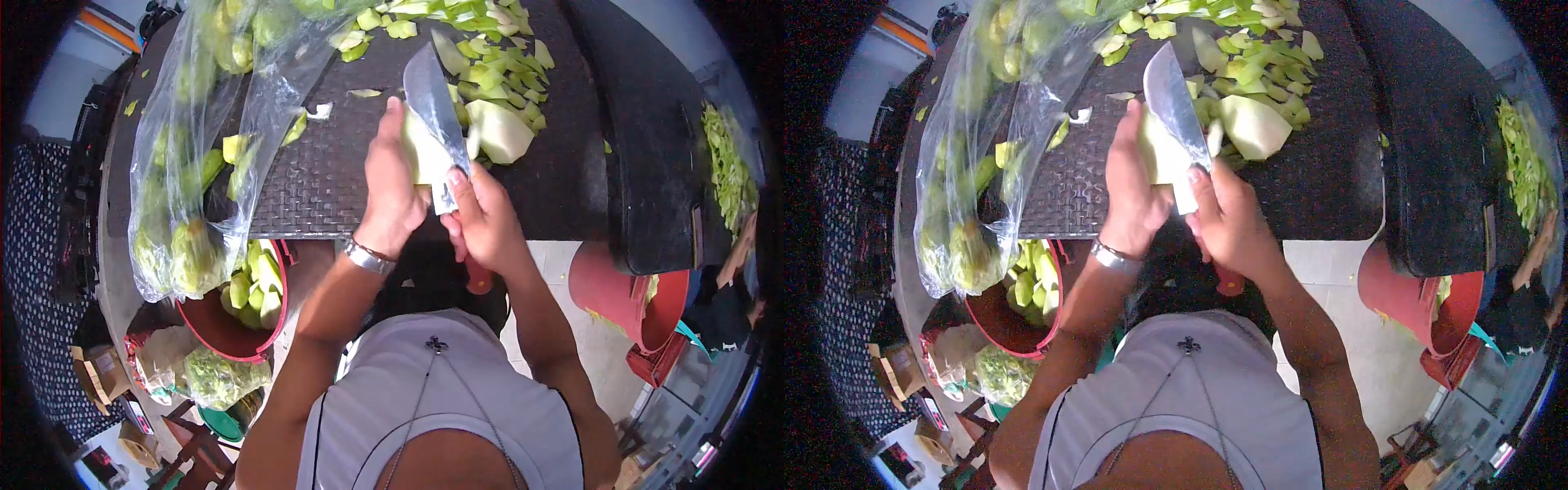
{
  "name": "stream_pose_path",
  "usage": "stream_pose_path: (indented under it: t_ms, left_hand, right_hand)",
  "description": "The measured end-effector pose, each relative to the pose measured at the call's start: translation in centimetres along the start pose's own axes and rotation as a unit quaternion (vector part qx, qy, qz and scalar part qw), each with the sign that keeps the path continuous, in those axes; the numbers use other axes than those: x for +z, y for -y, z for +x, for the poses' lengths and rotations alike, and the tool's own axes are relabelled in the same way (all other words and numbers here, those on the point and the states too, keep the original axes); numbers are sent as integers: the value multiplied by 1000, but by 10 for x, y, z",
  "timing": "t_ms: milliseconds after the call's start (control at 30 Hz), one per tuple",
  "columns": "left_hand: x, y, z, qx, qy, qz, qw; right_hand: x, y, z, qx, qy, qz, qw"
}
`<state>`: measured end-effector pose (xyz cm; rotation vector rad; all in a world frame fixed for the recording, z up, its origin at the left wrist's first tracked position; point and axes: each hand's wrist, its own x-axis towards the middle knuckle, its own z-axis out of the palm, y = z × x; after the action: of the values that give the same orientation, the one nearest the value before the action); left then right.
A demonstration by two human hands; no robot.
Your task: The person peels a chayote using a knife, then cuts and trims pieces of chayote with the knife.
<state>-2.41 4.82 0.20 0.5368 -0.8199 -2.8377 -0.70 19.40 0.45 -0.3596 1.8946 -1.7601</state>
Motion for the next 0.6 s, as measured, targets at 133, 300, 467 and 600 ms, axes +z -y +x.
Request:
stream_pose_path:
  t_ms: [133, 300, 467, 600]
  left_hand:
    - [-8, -4, 2, -29, 33, 17, 999]
    - [-5, -9, 5, -15, 12, -11, 1000]
    - [-4, -23, 20, 103, -80, -77, 989]
    - [-13, -39, 9, 54, 88, -158, 982]
  right_hand:
    - [0, 4, 5, 15, 11, 39, 999]
    - [-2, 13, 2, 89, 58, 110, 988]
    - [-2, 20, -11, -79, -60, -146, 984]
    - [-1, 51, -18, -105, -79, -199, 971]
